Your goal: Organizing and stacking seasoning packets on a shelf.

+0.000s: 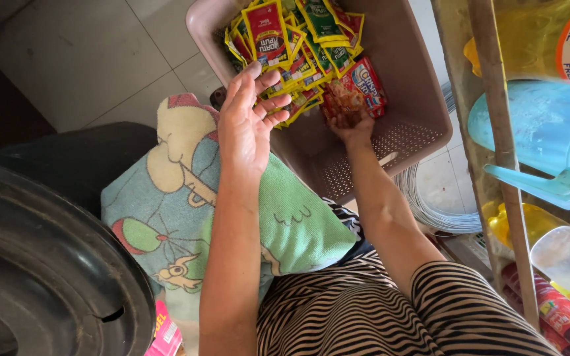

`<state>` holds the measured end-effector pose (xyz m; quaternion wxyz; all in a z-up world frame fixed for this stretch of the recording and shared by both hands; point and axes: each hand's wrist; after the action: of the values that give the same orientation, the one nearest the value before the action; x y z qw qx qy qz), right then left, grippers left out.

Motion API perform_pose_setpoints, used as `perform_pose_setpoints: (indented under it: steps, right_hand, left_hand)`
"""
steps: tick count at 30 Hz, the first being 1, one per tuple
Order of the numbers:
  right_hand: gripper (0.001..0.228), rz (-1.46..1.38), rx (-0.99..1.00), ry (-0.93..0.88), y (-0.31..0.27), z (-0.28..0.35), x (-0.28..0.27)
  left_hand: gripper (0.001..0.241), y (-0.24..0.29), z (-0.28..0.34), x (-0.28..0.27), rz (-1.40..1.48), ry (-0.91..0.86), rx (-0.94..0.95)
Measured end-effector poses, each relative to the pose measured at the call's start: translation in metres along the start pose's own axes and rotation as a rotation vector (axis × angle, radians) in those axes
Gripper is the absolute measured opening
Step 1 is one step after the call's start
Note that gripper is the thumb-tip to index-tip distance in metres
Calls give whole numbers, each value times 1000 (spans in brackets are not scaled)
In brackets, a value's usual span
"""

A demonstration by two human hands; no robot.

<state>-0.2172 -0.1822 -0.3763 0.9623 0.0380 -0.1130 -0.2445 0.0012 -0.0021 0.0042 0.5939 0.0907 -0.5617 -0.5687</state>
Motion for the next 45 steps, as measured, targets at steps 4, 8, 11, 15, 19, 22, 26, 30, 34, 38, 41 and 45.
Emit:
perform_pose_setpoints:
  steps: [4, 8, 11, 15, 19, 22, 26, 30, 34, 38, 41, 45]
  right_hand:
    - [43, 53, 40, 52, -18, -19, -1]
    - [36, 181, 98, 119, -39, -46, -12]
    - [34, 268, 127, 133, -47, -50, -17]
    - [40, 346, 187, 189, -47, -47, -17]
    - [40, 328, 136, 169, -42, -38, -14]
    - [42, 245, 43, 16, -52, -68, -29]
    - [44, 104, -57, -117, -40, -38, -14]
    - [37, 276, -116, -182, -14, 37, 30]
    - [34, 363, -244, -147, -7, 62, 50]
    - [31, 457, -503, -35, 7, 106, 54]
    - [28, 530, -572, -83, 12, 127, 40]
    - [24, 584, -572, -140, 24, 160, 28]
  left_hand:
    - [52, -2, -1, -1, -1, -4, -1]
    - [52, -3, -1, -3, 0, -15, 3]
    - [52, -4, -2, -3, 3, -19, 8]
    - [51, -2, -1, -1, -1, -18, -3]
    - [51, -4, -3, -2, 1, -23, -3]
    - [52, -3, -2, -2, 6, -22, 2]
    - [54, -4, -3, -2, -7, -18, -8]
    - [56, -7, -6, -2, -42, -14, -43]
    - [55, -8, -5, -1, -49, -37, -58]
    - [55, -8, -4, -1, -52, -46, -58]
    - [55, -9, -4, -1, -57, -47, -57]
    - [56, -8, -5, 1, -73, -44, -57]
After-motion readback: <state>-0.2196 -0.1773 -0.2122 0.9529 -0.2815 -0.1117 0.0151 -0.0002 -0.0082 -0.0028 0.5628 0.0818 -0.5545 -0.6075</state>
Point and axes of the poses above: each hand's wrist, its own z-axis away from the middle knuckle, its own x-axis out of the palm, y = z × x, and after that the axes turned 13 degrees about x, right-handed
